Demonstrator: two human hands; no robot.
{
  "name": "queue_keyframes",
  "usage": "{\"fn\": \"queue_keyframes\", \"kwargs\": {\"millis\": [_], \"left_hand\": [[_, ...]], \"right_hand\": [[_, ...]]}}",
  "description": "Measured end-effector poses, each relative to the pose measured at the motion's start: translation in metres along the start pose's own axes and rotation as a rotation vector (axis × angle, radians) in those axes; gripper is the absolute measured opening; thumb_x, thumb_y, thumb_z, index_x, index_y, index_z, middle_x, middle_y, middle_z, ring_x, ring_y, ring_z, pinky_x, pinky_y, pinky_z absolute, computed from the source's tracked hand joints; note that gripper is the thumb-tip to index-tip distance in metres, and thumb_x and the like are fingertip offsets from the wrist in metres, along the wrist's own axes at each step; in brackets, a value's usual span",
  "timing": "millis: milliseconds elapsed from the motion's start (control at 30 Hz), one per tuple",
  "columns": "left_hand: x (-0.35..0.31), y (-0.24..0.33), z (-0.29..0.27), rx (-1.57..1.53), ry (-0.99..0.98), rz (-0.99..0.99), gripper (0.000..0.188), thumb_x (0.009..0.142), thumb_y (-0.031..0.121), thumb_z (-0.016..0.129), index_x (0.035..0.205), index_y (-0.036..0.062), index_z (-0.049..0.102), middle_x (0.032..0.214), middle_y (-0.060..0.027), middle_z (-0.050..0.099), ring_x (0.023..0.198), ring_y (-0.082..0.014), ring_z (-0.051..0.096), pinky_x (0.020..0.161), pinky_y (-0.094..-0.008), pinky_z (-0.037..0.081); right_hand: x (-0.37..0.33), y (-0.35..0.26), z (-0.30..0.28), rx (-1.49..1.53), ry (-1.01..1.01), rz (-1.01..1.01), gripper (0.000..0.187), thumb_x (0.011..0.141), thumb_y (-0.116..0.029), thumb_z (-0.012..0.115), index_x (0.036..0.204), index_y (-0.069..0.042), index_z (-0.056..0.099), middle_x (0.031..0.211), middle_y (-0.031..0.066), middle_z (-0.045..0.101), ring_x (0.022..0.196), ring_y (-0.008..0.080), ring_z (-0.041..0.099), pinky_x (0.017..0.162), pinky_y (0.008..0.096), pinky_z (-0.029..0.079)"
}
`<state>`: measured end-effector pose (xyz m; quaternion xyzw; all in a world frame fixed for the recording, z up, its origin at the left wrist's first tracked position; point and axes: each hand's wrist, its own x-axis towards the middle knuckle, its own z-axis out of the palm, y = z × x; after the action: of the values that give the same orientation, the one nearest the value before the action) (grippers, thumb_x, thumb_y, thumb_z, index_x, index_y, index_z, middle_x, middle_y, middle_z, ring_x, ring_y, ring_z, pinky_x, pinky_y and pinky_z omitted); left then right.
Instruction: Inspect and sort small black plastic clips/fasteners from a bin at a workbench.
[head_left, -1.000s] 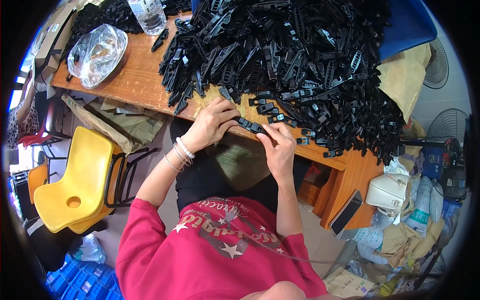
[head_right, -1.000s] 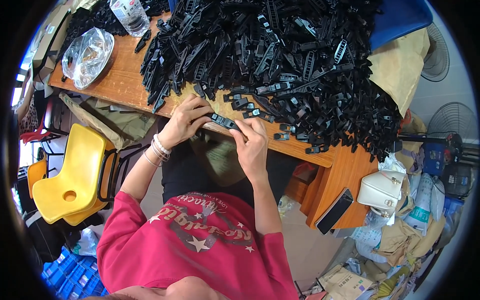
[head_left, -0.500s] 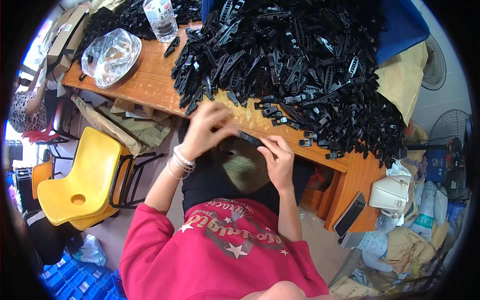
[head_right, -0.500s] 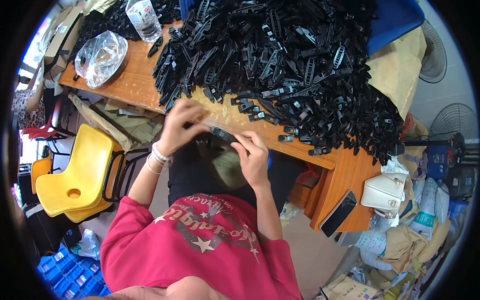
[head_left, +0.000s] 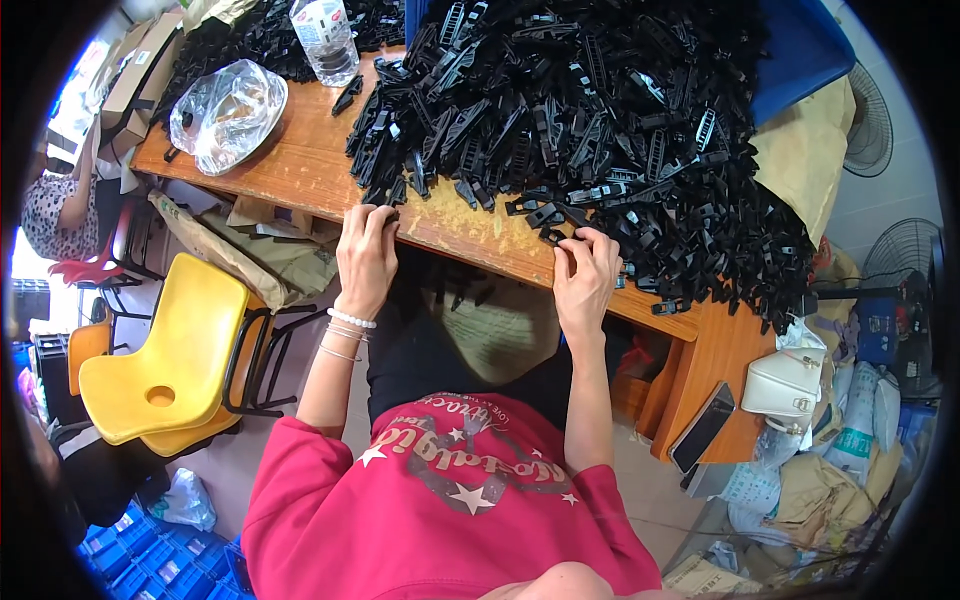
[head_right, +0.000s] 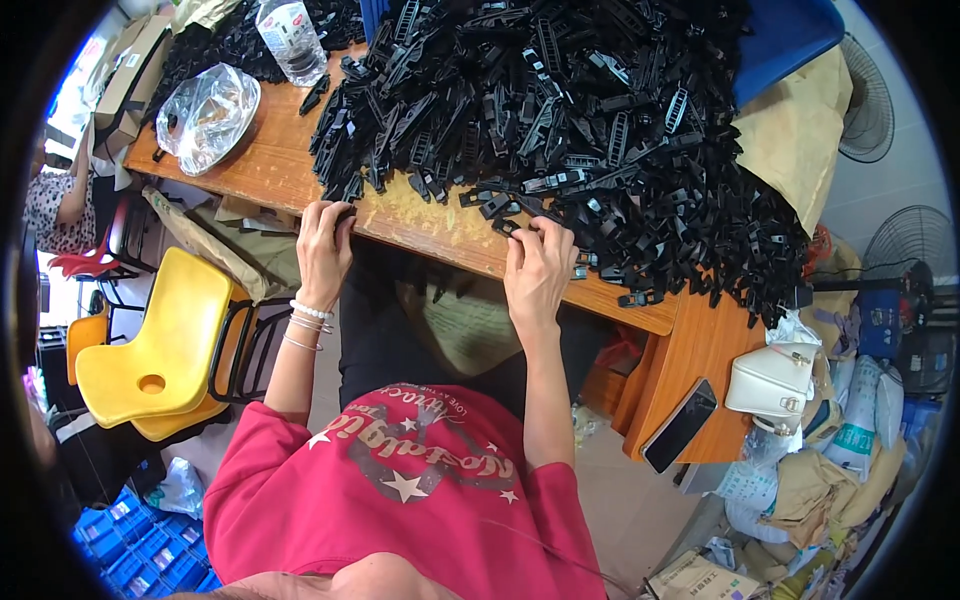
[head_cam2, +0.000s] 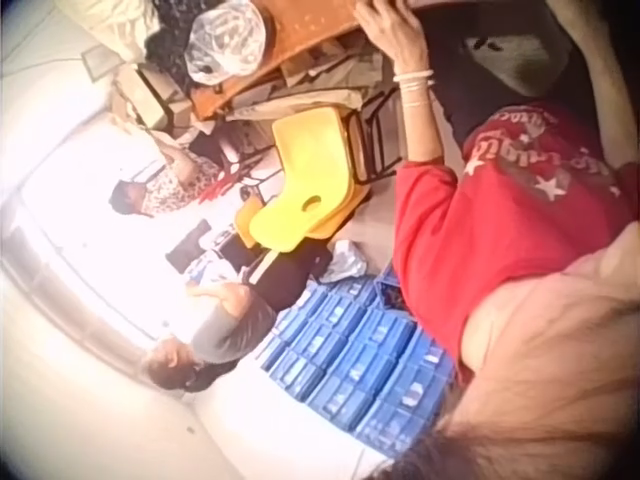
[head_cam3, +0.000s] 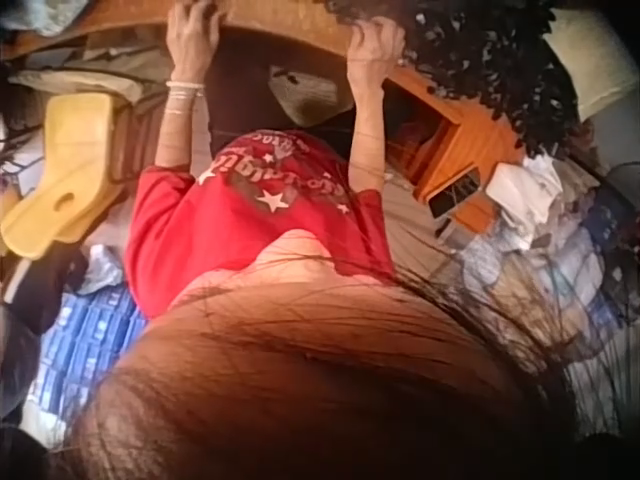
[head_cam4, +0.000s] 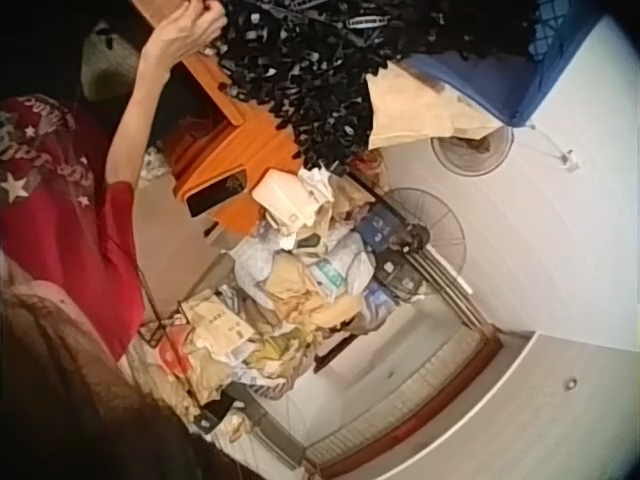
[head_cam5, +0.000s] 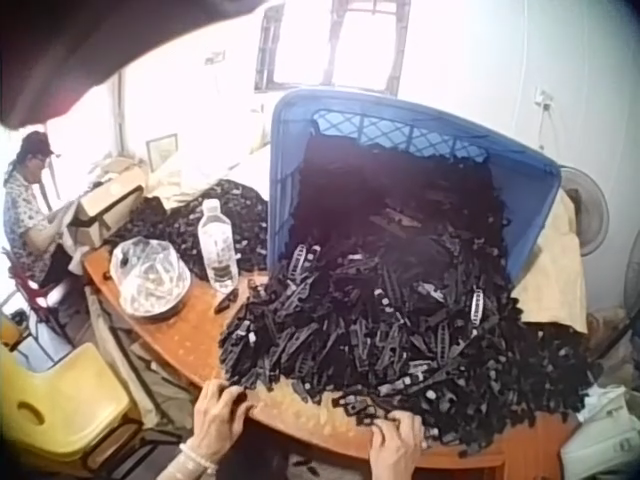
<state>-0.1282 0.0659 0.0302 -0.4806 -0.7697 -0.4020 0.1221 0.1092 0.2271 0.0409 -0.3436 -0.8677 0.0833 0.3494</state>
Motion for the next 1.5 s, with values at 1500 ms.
{"fn": "queue_keyframes", "kwargs": {"millis": [1500], "left_hand": [[0.083, 0.082, 0.081, -0.600, -0.421, 0.352, 0.019, 0.086, 0.003, 0.069, 0.104, -0.0017, 0.072, 0.099, -0.0143, 0.067, 0.089, -0.0322, 0.066, 0.080, -0.0369, 0.054]], "right_hand": [[0.029, -0.003, 0.023, 0.064, -0.102, -0.143, 0.026, 0.085, 0.004, 0.059, 0.111, 0.004, 0.064, 0.115, 0.0219, 0.057, 0.100, 0.0382, 0.060, 0.082, 0.0464, 0.051]]}}
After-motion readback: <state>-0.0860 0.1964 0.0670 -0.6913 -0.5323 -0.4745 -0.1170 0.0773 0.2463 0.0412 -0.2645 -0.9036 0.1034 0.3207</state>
